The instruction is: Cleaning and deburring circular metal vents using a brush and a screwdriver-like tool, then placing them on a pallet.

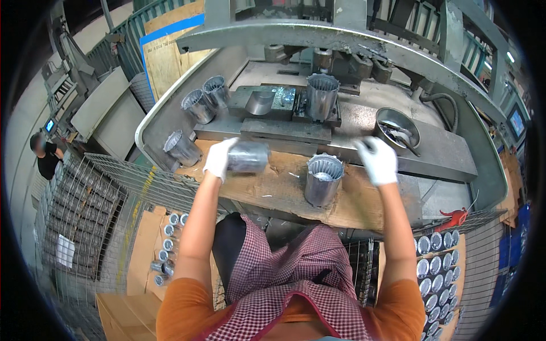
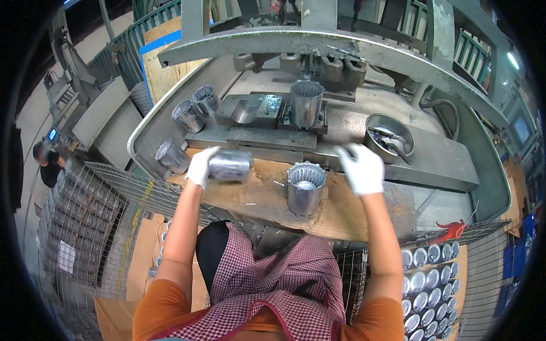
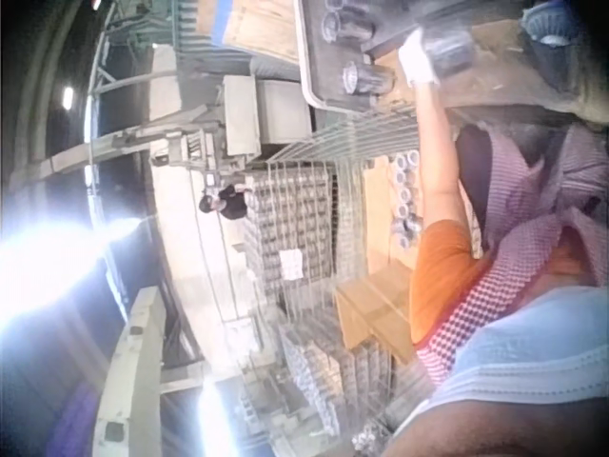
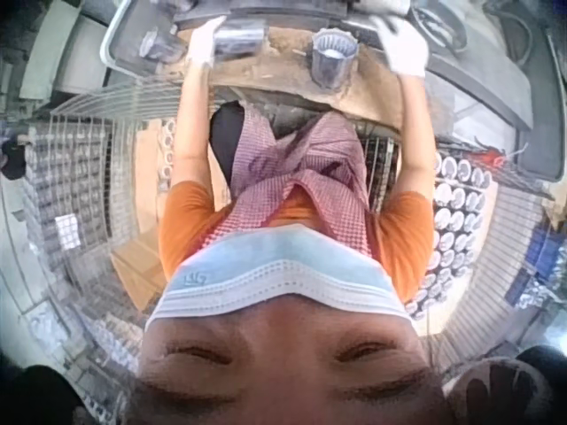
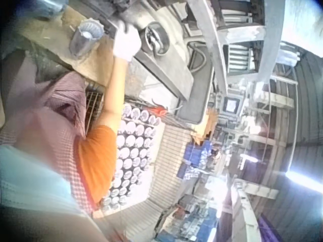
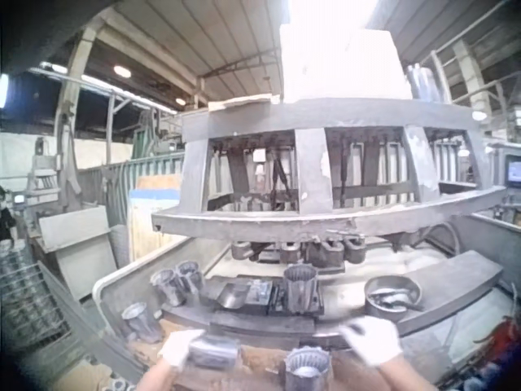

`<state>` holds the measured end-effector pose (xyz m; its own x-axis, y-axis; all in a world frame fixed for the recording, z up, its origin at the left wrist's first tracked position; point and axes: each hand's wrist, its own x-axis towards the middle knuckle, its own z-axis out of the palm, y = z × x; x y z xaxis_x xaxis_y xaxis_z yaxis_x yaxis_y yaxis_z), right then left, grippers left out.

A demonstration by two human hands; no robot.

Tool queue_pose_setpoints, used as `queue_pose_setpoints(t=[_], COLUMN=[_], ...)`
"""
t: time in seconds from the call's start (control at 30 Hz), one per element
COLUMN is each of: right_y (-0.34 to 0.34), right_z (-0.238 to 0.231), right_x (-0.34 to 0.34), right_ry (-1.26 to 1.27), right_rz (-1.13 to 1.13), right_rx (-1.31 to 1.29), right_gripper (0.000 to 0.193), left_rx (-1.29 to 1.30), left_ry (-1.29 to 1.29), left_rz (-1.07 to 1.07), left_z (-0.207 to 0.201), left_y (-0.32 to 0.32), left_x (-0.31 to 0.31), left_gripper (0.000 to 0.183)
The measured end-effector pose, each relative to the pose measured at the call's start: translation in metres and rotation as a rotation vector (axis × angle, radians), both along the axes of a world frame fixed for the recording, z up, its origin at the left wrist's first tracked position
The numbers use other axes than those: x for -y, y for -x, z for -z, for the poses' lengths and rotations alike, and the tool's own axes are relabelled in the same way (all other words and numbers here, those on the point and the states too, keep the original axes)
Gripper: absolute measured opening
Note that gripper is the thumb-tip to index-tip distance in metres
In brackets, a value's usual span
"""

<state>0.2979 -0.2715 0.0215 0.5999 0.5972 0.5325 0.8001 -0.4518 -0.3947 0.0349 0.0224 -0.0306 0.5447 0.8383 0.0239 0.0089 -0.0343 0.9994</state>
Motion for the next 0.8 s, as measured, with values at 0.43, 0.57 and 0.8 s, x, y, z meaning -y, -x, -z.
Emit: queue_pose_setpoints(t=[0.43, 0.57, 0.8], right_y=[-0.053, -0.052, -0.057], right_z=[0.056, 0.058, 0.066], right_x=[0.225, 0.224, 0.227], right_ry=[-0.185, -0.095, -0.166], right_rz=[0.626, 0.68, 0.7], right_rx=[-0.246, -0.176, -0.081], right_gripper=[0.035, 0.037, 0.037], left_rx=[0.078, -0.623, -0.934], left_ry=[-0.308, -0.853, -0.919], left_rz=[-0.07, -0.113, 0.015], left_z=[-0.032, -0.021, -0.045], left_y=[-0.135, -0.151, -0.153], left_x=[-0.045, -0.062, -0.041], left_gripper=[0.034, 0.062, 0.063])
